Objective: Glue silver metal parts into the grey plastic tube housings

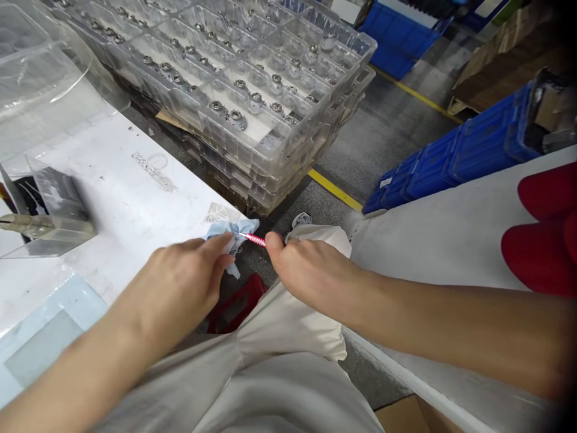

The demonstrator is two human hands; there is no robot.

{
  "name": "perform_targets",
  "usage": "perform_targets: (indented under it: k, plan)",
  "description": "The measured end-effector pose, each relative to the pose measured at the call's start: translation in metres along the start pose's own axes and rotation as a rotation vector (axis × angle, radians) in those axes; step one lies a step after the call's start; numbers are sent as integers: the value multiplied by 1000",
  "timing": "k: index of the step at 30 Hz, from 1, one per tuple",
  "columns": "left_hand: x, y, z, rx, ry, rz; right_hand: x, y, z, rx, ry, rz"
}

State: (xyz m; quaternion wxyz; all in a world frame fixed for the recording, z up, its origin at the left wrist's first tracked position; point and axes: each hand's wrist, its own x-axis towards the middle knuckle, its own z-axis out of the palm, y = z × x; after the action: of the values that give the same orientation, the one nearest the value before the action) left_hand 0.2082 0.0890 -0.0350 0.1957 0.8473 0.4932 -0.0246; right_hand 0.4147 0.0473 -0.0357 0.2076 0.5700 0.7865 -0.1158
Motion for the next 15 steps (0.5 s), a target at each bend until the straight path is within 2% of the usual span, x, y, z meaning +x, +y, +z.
perform_targets:
  k: [2,5,6,8,10,11,14,15]
  plan:
    - [8,-11,-6,-321,-122,-153,-1,-1,3,-8,-3,-3]
    - [18,-21,-13,-917,-328,-414,-2,-1,7,-21,24,-2]
    - [20,-22,-15,-1044,-359,-465,-2,-1,9,-24,37,0]
    - [19,-20,-15,-1107,-375,-491,-2,-1,11,-25,53,8]
    - [13,-12,-11,-924,-299,-443,-3,-2,12,-23,55,15]
    - [8,-7,-7,-712,-203,-360,-3,-2,13,-23,55,18]
    - [-12,11,8,104,152,22,-2,-3,14,-28,53,28]
    - [-18,16,13,239,203,105,-2,-4,14,-29,52,31]
